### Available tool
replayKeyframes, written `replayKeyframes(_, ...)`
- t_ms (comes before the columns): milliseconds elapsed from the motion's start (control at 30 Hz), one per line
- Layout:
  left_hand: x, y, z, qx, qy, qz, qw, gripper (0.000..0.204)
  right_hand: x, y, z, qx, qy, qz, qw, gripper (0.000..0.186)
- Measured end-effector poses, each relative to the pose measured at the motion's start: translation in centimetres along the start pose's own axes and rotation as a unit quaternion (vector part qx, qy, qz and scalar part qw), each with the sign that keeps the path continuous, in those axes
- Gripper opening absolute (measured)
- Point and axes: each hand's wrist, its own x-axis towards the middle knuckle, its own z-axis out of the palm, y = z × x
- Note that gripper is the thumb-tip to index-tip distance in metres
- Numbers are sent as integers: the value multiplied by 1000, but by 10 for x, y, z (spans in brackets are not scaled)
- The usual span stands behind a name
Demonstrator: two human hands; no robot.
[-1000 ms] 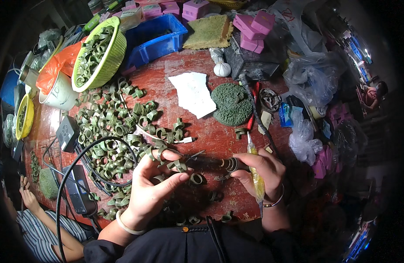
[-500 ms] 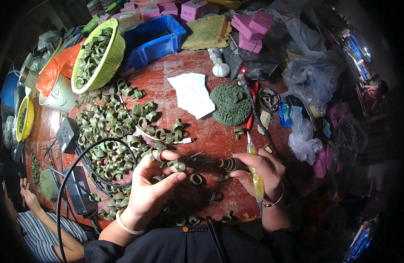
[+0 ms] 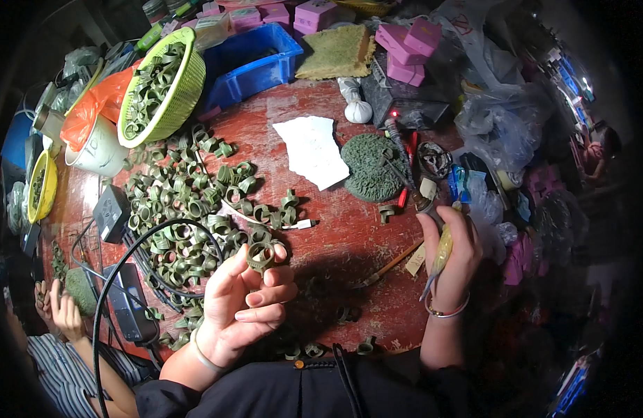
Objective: Polishing the inner surface of small jade rings using a handheld rotary tool.
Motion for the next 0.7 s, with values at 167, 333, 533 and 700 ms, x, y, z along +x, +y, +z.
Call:
replayKeyframes(167,0,0,2,0,13,-1,1000,39,2,4,1,-26,-29,8,999,21)
replayKeyframes(333,1,0,2,23,36,3,999,40,1,5,1,-22,-41,15,999,21)
replayKeyframes(533,3,-1,8,42,99,-15,994,30,-15,-1,0,74,30,33,996,22)
replayKeyframes(700,2,0,-5,31,75,-27,996,30,-11,-30,-11,206,-134,-108,963,32)
